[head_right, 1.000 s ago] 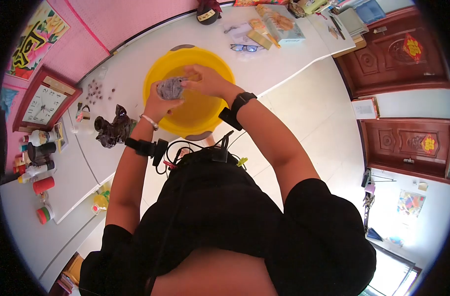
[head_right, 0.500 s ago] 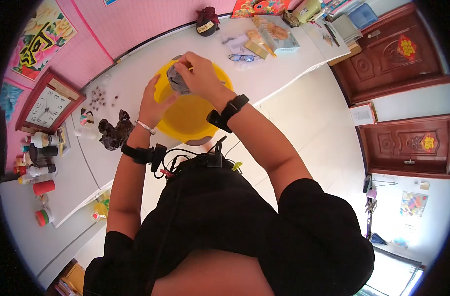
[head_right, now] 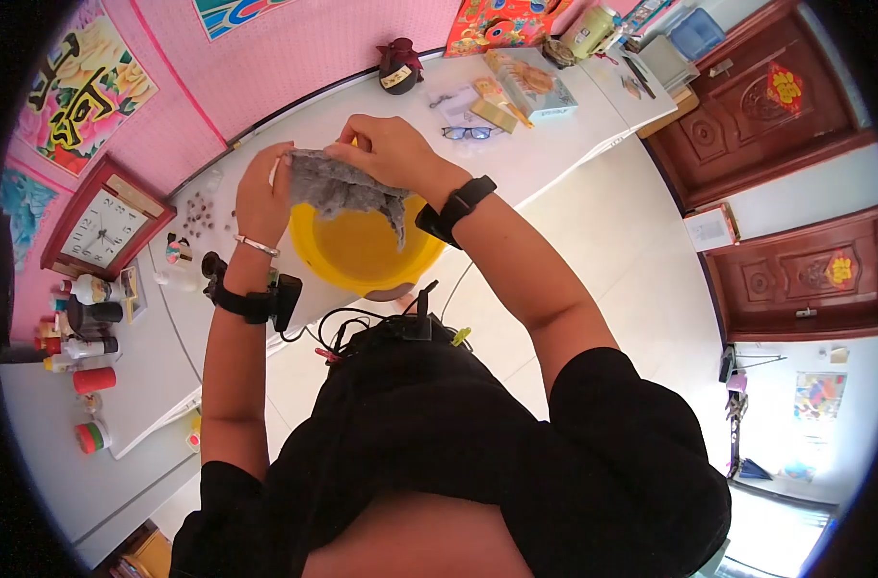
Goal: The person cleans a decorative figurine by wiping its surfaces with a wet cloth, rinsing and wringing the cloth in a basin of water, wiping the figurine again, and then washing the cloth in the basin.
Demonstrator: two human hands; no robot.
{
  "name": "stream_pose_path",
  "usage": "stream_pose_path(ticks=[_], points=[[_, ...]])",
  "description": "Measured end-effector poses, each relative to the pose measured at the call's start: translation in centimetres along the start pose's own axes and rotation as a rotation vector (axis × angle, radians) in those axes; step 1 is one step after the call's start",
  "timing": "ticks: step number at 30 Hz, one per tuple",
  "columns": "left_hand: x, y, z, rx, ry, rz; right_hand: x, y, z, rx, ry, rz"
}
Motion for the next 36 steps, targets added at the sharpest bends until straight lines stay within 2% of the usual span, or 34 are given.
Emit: stream_pose_path(ticks=[2,5,8,11,14,15,18,19,20,23,26,27,29,31,34,35,36], points=[[1.4,-1.6,0.9,0.047,0.002,-0.019,-0.2,1.0,0.6,-0.025,0.052,-0.013],[3.4,-3.4,1.8,0.048,-0.038,-0.115,-0.2,0.7,0.2,-0.010,0.083,0.184],[5.1,-4.8,2.6,-0.004,-0.080,-0.185,0.7,1.1,1.2,0.050,-0.144,0.526],[6.8,-6.0,3.5,0.036,-0.096,-0.269,1.0,1.9,2.7,0.226,-0.176,0.329],[8.1,-6.6,4.2,0.096,-0.083,-0.326,1.2,2.7,3.9,0.270,0.106,-0.045],[8.4,-6.8,4.3,0.095,-0.075,-0.341,1.2,2.7,3.6,0.369,0.188,-0.080],[9.3,-8.1,4.8,0.025,-0.105,-0.386,1.0,4.0,3.4,1.474,0.244,-0.352],[9.6,-8.8,4.9,-0.021,-0.106,-0.387,1.1,4.1,2.6,1.661,0.274,-0.388],[9.8,-8.8,4.5,0.016,-0.081,-0.391,1.4,3.5,1.2,1.716,0.298,-0.376],[9.9,-8.4,2.9,0.213,0.015,-0.399,0.3,2.8,-2.5,1.540,0.261,-0.247],[7.5,-8.5,2.7,0.376,-0.009,-0.317,-0.4,2.3,-4.7,1.436,0.099,-0.195],[6.7,-9.4,3.5,0.292,-0.041,-0.306,-0.1,2.0,-5.0,1.392,0.025,-0.173],[4.5,-10.6,3.5,-0.195,0.032,-0.185,-0.1,1.5,-5.1,1.300,-0.119,-0.133],[1.7,-10.6,1.4,-0.998,0.220,0.060,-0.5,1.6,-5.0,1.190,-0.189,-0.093],[-1.0,-8.6,-1.1,-2.155,0.209,0.544,-0.9,1.7,-5.2,1.013,-0.213,-0.041],[-1.6,-8.2,-1.1,-2.195,0.163,0.552,-0.9,1.8,-5.6,0.942,-0.207,-0.025],[-1.9,-8.3,-1.0,-2.084,0.140,0.552,-0.9,1.9,-5.9,0.857,-0.198,-0.003]])
Point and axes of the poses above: each hand's wrist, its own x-axis towards the middle knuckle, its own z-axis out of the back of the hand, y = z × x, the point moved 5 cm from there along x, towards the middle knuckle, and after that the axes turned 1 degree about z, right-handed, at the moved point
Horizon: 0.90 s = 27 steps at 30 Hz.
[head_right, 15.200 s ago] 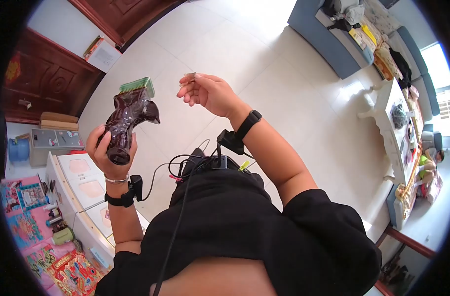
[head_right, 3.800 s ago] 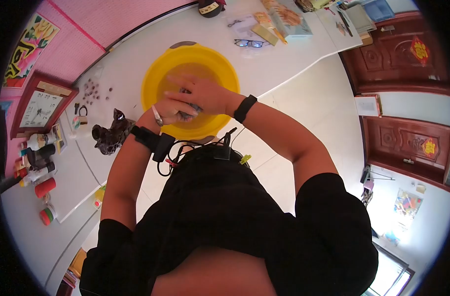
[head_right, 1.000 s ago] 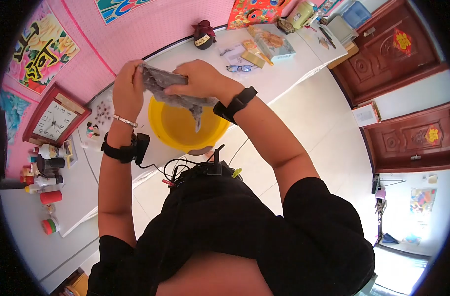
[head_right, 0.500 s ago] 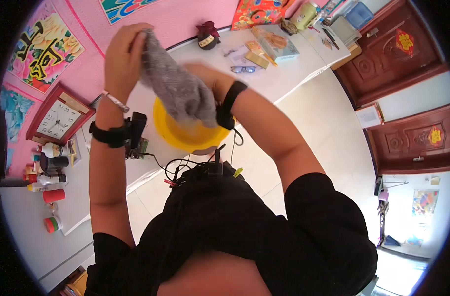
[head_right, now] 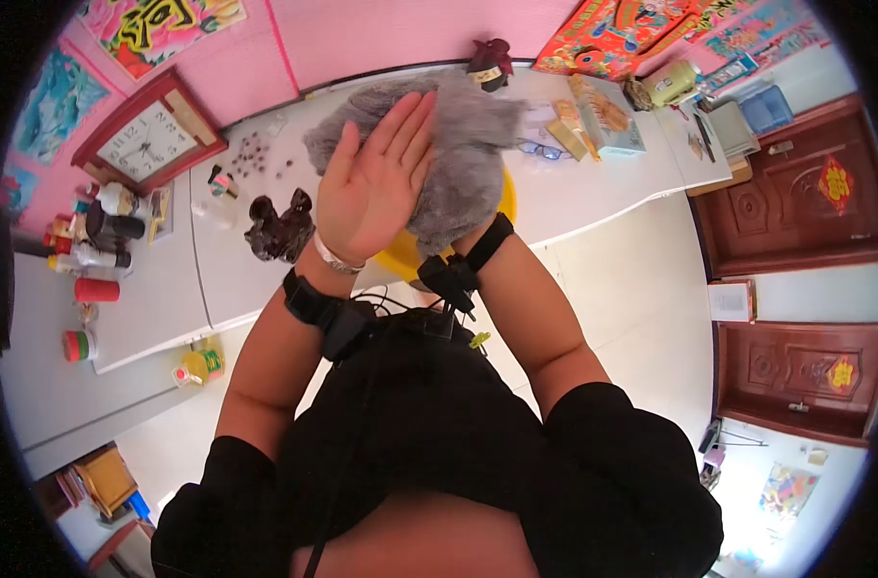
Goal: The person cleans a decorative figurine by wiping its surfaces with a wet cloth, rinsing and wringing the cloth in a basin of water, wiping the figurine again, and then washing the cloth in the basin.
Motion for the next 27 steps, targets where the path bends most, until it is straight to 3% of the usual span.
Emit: stream_pose_path(ticks=[2,4,5,6,9,11,14,18,21,23,24,26,27], points=[[-0.4,0.0,-0.2,0.210,-0.067,-0.055,0.1,0.0,-1.1,-0.128,0.071,0.034],[-1.9,-0.5,1.6,0.769,-0.255,-0.112,0.2,0.9,-2.7,-0.174,0.170,0.023],[-2.6,-0.9,2.4,1.052,-0.346,-0.134,-0.1,1.1,-3.5,0.168,0.158,-0.106],[-3.0,-0.9,2.5,1.029,-0.387,-0.206,-0.5,1.1,-4.1,0.508,0.142,-0.232],[-3.6,0.0,2.6,0.983,-0.478,-0.372,-1.2,-0.4,-4.6,0.428,-0.014,-0.282],[-4.2,0.1,2.9,1.002,-0.510,-0.407,-1.9,-2.1,-4.9,0.599,-0.038,-0.367],[-4.9,0.4,5.1,1.011,-0.503,-0.473,-3.0,-4.8,-5.0,0.649,-0.011,-0.364],[-6.7,-1.1,3.6,1.518,-0.358,-0.537,-4.2,-5.6,-6.5,0.668,-0.018,-0.399],[-9.0,-4.3,2.0,1.931,-0.168,-0.608,-3.7,-7.7,-8.1,1.451,0.271,-0.435],[-11.7,-7.7,2.9,1.932,-0.322,-0.624,-3.0,-6.5,-8.0,2.189,-0.196,-0.433],[-13.4,-9.7,4.3,1.805,-0.556,-0.612,-2.4,-5.1,-8.5,2.533,-0.477,-0.401],[-15.7,-13.6,6.4,2.023,-0.768,-0.580,-1.7,-1.9,-10.1,3.141,-1.163,-0.250],[-16.4,-14.7,8.0,2.199,-0.757,-0.490,-1.6,-0.9,-11.1,3.382,-1.581,-0.115]])
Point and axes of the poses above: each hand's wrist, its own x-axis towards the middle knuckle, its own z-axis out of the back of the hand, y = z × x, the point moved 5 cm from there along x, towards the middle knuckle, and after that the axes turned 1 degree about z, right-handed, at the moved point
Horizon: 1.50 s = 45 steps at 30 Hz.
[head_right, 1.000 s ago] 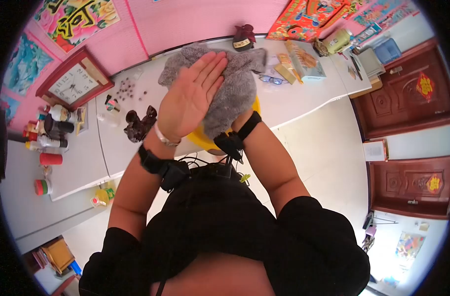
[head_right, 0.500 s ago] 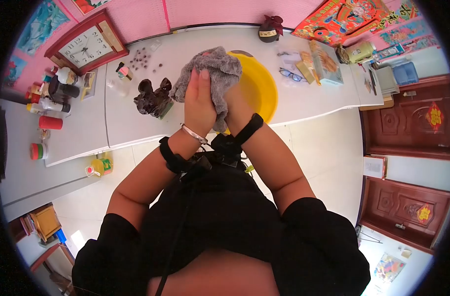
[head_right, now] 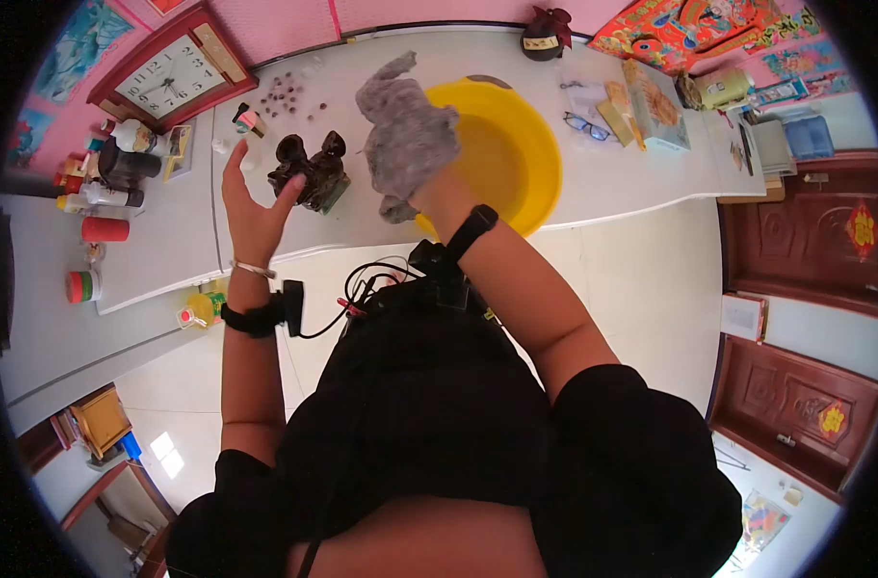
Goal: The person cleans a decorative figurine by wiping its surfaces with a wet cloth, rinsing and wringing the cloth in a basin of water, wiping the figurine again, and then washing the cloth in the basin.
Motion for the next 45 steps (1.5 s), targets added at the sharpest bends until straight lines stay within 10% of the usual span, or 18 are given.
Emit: stream_pose_path(ticks=[4,6,9,12,15,17,20,23,29,32,35,39,45], points=[[-0.5,5.2,-2.7,0.089,0.188,-0.013,0.6,3.3,1.6,0.146,-0.128,0.238],[-0.4,6.3,-3.9,0.048,0.237,0.052,4.9,7.8,-1.0,0.440,-0.545,0.157],[-0.5,7.1,-5.1,-0.038,0.273,0.130,6.0,8.7,-0.1,1.047,-0.521,0.056],[-0.2,6.4,-5.5,0.034,0.278,0.189,5.7,11.7,3.1,0.616,-0.181,0.112],[-0.6,7.2,-5.7,0.106,0.266,0.197,5.6,14.9,-0.7,1.747,-0.953,0.273],[-0.7,7.3,-5.7,0.129,0.282,0.204,7.1,17.1,-2.2,2.157,-0.763,0.387],[-0.2,5.7,-5.3,0.167,0.329,0.265,4.2,14.5,1.2,0.961,-0.821,0.056],[0.2,5.4,-5.2,0.188,0.331,0.272,2.8,13.6,2.9,0.690,-0.778,-0.032],[-0.2,5.9,-5.6,0.123,0.299,0.205,7.2,12.0,-0.6,1.467,-1.086,0.084],[-0.1,4.8,-4.9,0.050,0.311,0.229,13.2,11.6,-3.2,1.391,-0.647,-0.092],[-0.3,4.6,-3.8,0.045,0.236,0.228,11.0,7.3,-5.1,1.049,-0.927,-0.249],[-0.9,3.3,-1.4,0.112,0.117,0.166,7.6,2.5,-0.7,0.863,-0.353,0.025],[-1.8,-1.6,2.2,0.032,0.028,-0.013,9.3,8.9,-2.1,1.438,-1.029,0.308]])
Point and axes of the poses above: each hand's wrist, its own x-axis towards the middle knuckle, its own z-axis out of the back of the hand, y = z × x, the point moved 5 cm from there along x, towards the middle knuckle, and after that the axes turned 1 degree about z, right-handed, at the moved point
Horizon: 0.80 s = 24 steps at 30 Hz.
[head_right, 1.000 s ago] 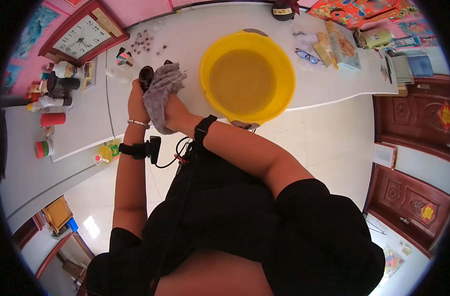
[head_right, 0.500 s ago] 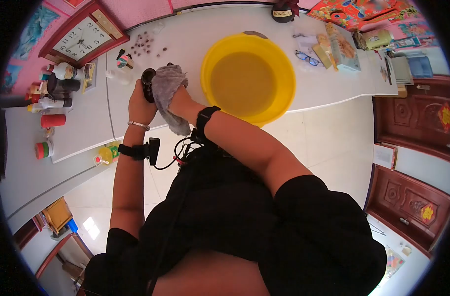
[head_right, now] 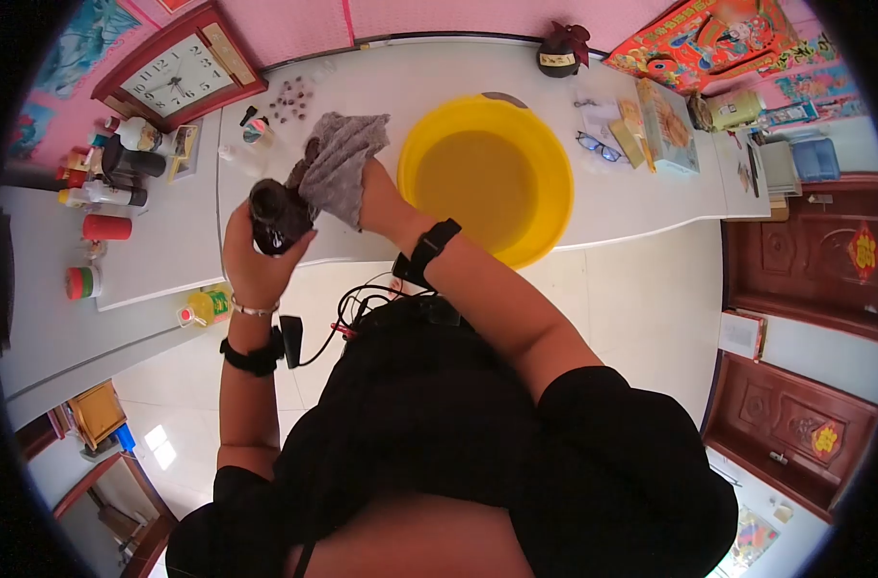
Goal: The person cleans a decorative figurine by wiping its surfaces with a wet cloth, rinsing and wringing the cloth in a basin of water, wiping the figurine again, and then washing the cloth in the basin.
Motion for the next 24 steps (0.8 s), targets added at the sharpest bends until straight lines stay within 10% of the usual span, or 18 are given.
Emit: stream_pose_path(ticks=[3,8,13,21,24], points=[[-0.6,-3.9,0.9,-0.043,-0.011,-0.097,0.3,3.1,2.5,0.602,-0.139,-0.288],[-2.7,-7.6,-0.5,0.055,0.043,-0.403,-1.4,4.1,3.2,0.702,-0.295,-0.269],[-2.9,-7.9,-0.7,0.055,0.132,-0.529,-1.0,4.2,4.2,-0.129,-0.108,-0.067],[-2.7,-7.3,0.3,0.143,0.104,-0.770,-0.9,6.8,7.1,0.843,-0.328,-0.381],[-2.6,-7.5,0.2,0.139,0.108,-0.769,-0.8,5.8,7.3,0.454,-0.177,-0.234]])
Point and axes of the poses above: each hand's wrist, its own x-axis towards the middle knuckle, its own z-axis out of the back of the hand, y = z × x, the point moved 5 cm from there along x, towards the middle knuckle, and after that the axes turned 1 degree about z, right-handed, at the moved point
